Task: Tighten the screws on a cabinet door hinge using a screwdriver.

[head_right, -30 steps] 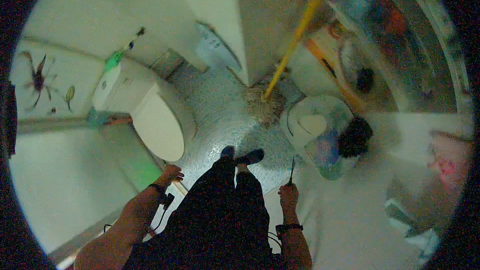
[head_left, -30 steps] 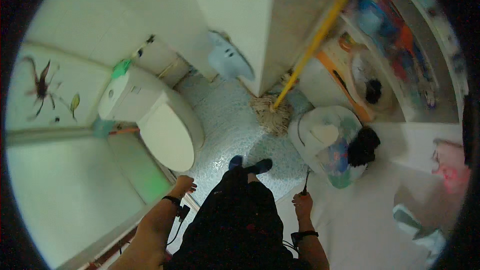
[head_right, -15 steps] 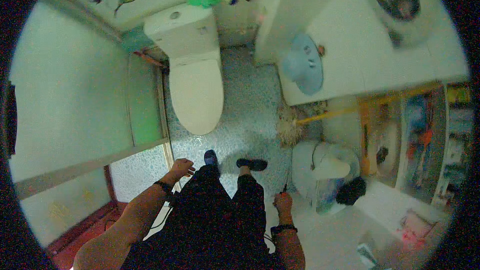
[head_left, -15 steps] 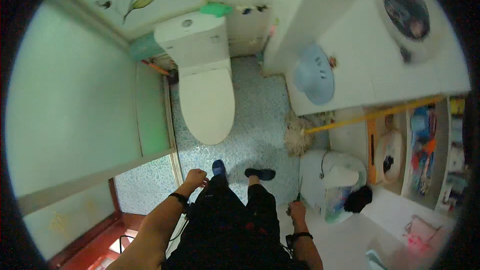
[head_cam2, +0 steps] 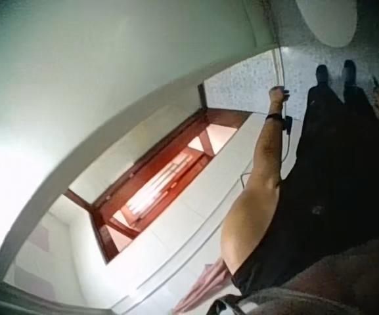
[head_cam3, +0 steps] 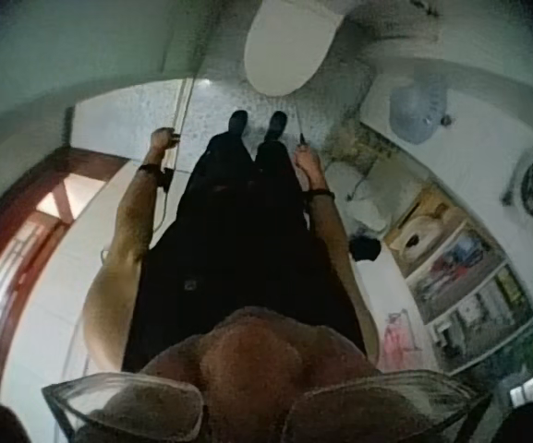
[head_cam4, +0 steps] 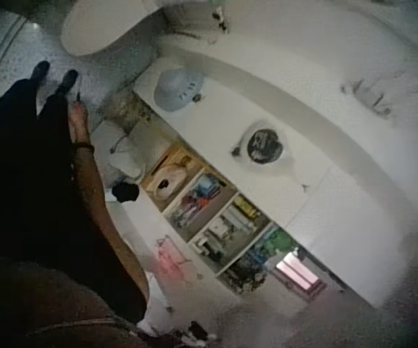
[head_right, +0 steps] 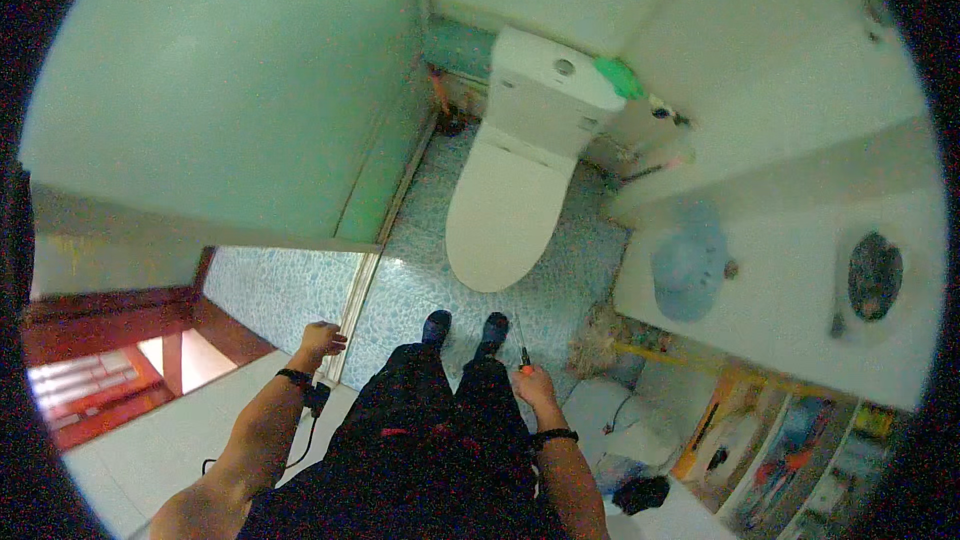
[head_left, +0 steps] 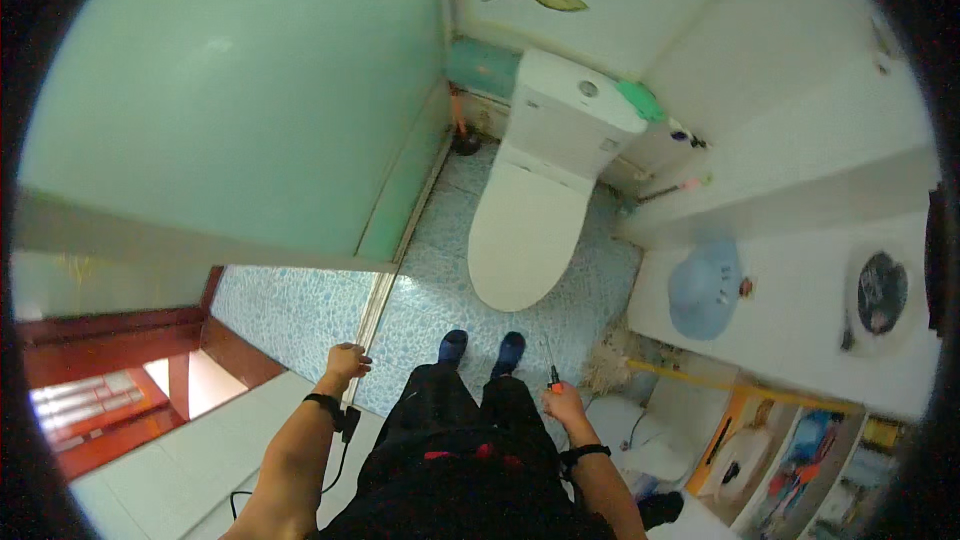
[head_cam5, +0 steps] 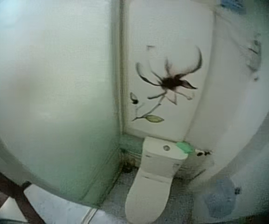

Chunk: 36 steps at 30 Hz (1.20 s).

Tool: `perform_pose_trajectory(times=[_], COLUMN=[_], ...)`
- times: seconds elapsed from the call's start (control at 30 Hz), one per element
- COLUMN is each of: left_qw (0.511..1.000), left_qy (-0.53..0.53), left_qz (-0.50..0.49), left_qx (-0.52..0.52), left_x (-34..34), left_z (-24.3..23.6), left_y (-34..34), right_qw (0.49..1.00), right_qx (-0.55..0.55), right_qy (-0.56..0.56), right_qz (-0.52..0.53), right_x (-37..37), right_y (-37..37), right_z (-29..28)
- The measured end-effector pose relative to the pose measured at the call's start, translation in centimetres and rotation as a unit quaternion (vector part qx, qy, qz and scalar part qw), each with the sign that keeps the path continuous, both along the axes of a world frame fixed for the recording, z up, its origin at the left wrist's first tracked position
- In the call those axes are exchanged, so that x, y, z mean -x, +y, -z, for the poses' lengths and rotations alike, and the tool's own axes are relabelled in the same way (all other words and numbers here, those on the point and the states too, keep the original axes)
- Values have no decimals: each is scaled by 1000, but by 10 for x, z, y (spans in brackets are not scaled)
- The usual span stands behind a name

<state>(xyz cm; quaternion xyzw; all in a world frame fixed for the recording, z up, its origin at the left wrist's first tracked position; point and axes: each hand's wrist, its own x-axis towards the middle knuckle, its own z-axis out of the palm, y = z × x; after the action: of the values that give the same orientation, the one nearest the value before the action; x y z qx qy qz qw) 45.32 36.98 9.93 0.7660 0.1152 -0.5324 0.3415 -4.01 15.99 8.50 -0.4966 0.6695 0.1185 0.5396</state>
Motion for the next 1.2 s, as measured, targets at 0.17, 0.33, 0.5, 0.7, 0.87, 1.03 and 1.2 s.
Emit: perform_pose_trajectory(times=[0.17, 0.33, 0.5, 0.7, 0.87, 1.03, 1.2], left_qw=[997, 981, 987, 985, 968, 918, 901], left_qy=[-52, -27, -49, 6, 157, 174, 152], left_qz=[-57, -191, -150, -122, -33, -265, -349], left_qx=[-17, 12, 29, 126, 194, 237, 207], left_x=[20, 91, 124, 121, 103, 92, 57], left_z=[-45, -67, -79, -98, -86, -47, -45], left_y=[55, 97, 76, 35, -9, -20, 23], right_qw=[990, 869, 884, 740, 766, 742, 762], right_qx=[5, 112, 108, 81, 72, 17, -189], right_qy=[-5, -12, 9, -24, -98, -141, -442], right_qz=[-139, -482, -454, -668, -632, -655, -433], right_x=[-64, -90, -134, -247, -306, -364, -358], right_y=[-83, -120, -130, -87, -13, 53, 40], right_z=[-26, -1, 13, -79, -68, -107, -64])
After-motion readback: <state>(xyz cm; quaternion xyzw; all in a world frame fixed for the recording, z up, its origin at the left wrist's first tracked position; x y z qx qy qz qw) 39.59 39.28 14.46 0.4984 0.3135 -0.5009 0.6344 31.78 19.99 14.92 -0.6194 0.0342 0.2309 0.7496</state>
